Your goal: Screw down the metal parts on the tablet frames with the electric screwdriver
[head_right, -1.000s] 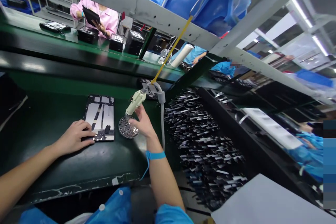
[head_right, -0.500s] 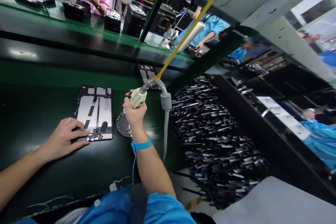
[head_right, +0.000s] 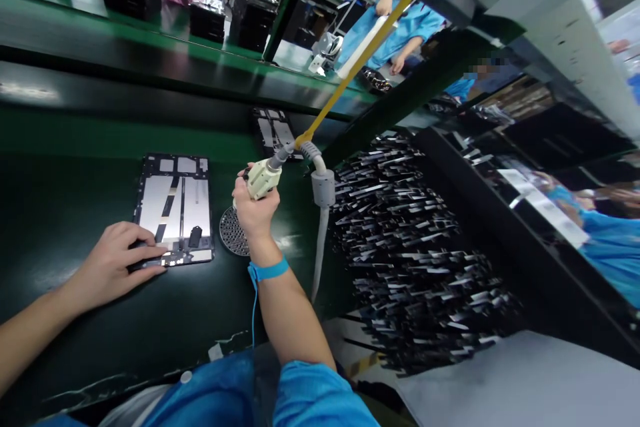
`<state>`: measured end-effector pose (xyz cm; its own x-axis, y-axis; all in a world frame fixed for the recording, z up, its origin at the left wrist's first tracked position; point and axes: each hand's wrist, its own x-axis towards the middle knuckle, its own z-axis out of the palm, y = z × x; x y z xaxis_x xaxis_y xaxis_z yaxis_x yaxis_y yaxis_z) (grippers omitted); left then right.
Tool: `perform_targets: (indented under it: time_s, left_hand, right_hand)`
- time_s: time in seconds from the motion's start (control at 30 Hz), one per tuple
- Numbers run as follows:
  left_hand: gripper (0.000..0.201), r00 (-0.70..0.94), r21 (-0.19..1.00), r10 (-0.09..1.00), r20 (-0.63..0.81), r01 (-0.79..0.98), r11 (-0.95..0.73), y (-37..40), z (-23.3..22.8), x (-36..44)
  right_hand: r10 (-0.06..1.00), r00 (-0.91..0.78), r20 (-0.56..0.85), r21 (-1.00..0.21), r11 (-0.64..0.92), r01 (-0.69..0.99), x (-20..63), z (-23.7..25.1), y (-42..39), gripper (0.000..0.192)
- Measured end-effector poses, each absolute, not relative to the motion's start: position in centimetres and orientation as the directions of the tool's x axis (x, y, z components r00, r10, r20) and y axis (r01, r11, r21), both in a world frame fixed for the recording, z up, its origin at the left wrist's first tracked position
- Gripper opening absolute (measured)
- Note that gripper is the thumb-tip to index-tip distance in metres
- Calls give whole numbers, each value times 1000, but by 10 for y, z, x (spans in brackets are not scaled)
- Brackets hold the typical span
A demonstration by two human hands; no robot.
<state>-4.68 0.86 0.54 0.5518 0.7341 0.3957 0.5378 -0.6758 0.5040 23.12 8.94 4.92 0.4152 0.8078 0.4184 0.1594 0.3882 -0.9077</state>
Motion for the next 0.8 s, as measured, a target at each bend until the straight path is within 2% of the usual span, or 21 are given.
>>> perform_targets:
  time_s: [0.2, 0.37, 0.6, 0.7, 0.8]
  left_hand:
    - [23, 552, 510, 734, 397, 532, -676, 8, 5, -47]
    - [23, 561, 506, 727, 395, 528, -682, 7, 7, -48]
    - [22, 553, 503, 739, 385, 546, -671, 8, 6, -42]
    - [21, 555, 496, 743, 374, 558, -666, 10, 6, -38]
    - [24, 565, 502, 743, 360, 554, -664, 11, 7, -37]
  right_hand:
    - [795, 412, 445, -895, 392, 211, 232, 47, 90, 26]
    - [794, 448, 411, -910, 387, 149, 232, 46, 91, 28]
    - [766, 414, 492, -865, 486, 128, 228, 63, 83, 23]
    - [794, 350, 496, -854, 518, 35, 208, 76, 61, 23]
    - [871, 188, 454, -880, 471, -59, 181, 81, 35, 24]
